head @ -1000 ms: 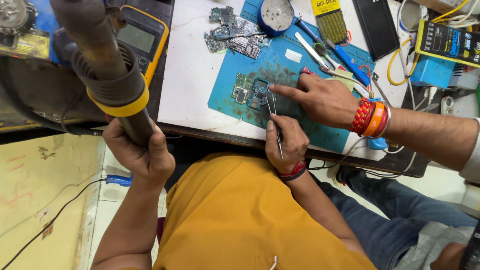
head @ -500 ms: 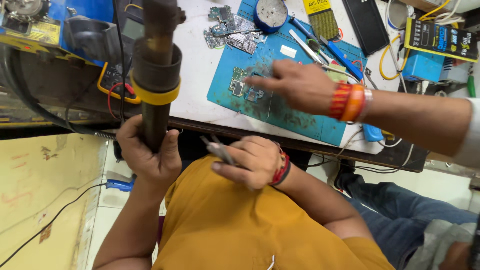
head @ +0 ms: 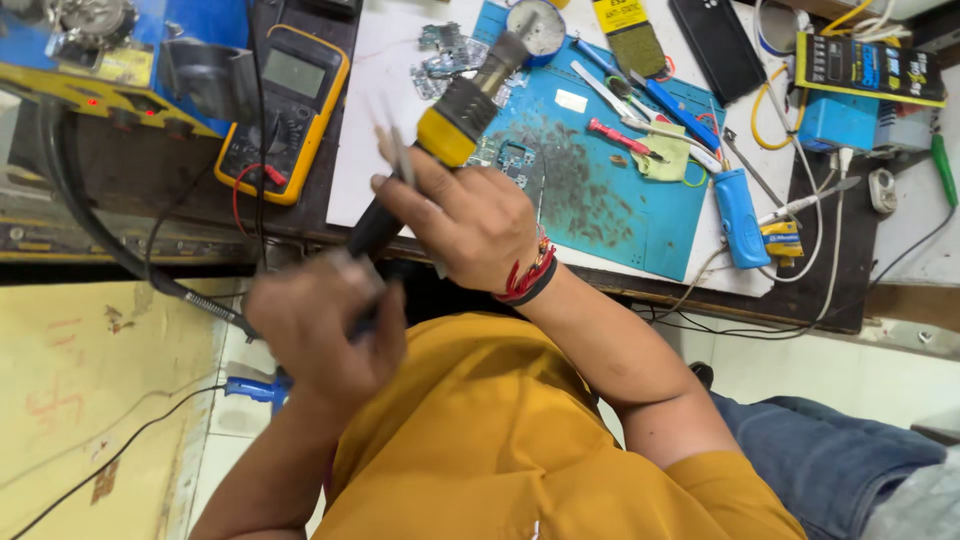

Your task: The person handles a disassembled phone at a cluttered repair bench, then uses a hot air gun on the phone motherboard while holding and positioning the board with tweezers, reworking components on the board. They set the tool down and pick up a small container of flux near the end.

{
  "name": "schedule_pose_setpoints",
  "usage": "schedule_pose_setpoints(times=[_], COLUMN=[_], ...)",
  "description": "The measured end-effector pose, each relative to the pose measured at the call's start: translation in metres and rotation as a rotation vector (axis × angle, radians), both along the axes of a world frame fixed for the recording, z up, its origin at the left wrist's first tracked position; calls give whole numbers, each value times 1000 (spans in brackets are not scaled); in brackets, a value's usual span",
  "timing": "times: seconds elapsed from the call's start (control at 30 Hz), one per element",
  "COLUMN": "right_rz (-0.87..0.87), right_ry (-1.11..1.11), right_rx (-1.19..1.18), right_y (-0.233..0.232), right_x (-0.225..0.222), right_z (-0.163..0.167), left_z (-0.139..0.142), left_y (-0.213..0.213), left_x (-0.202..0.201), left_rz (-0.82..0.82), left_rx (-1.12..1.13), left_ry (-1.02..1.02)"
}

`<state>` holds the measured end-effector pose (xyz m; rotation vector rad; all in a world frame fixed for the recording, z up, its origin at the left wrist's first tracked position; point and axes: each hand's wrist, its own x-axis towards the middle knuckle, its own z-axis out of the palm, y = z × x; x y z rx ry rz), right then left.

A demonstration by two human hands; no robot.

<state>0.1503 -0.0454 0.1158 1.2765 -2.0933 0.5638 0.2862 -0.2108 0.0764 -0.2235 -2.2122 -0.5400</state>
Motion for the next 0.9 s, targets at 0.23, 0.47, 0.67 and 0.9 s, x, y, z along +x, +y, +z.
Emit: schedule_pose_setpoints(times=[0.23, 0.47, 0.67, 0.9], right_rz=[46, -16, -291, -384], right_ry=[-164, -228, -494, -506], right_rx=[-159, -222, -64, -50], right_y=[15, 36, 74, 68], right_x=[-2, -18, -72, -80], right_z=[-12, -51, -72, -98], left_z=[-78, -72, -27, -2], left_y=[40, 21, -2, 19], left_x=[-40, -114, -160, -213], left_rz=[-151, -299, -405, -795], left_rx=[568, 757, 870, 1080], left_ry=[-343, 245, 411, 304])
